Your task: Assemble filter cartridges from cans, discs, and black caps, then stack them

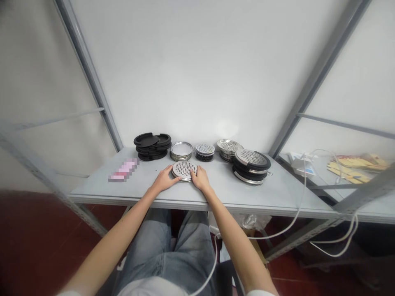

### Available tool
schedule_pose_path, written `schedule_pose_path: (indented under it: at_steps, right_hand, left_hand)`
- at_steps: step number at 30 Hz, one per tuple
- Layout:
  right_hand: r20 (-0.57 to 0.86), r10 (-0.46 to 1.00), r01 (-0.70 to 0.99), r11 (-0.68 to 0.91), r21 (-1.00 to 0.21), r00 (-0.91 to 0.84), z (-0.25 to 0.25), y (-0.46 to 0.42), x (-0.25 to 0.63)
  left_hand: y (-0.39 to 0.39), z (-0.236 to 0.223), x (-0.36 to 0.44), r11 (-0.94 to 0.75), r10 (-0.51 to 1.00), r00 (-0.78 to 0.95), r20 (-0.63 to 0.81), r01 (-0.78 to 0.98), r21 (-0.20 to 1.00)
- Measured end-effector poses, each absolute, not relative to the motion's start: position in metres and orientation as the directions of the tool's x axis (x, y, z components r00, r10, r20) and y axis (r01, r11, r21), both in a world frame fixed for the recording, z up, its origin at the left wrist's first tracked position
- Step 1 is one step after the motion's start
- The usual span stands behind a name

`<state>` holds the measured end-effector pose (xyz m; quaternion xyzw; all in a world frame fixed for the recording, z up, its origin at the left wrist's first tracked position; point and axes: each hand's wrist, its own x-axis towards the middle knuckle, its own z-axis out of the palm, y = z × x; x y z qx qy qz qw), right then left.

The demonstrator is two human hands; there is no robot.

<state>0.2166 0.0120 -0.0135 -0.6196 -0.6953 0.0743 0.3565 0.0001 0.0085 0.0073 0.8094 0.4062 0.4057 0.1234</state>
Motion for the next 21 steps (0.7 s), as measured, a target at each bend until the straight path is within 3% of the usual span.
schedule_pose_path:
  at_steps: [9,16,21]
  right_hand:
    - [0.421,0.907,0.843,0.207,-0.496,0.025,-0.013,0.012,0.215]
    - [0.394,0.918,0.851,0.177,-0.495,0.038,-0.015,0.013,0.215]
    - [0.36,0.93,0.834,0.137,-0.535,0.078,-0.019,0.015,0.215]
  left_hand:
    - [0.01,0.001,0.0,-0.615,0.771,0.361,0.524,0.637,0.465]
    - [0.014,-0.004,0.001,-0.492,0.851,0.319,0.416,0.761,0.423]
    - [0.012,0.0,0.001,-0.575,0.798,0.372,0.473,0.704,0.417]
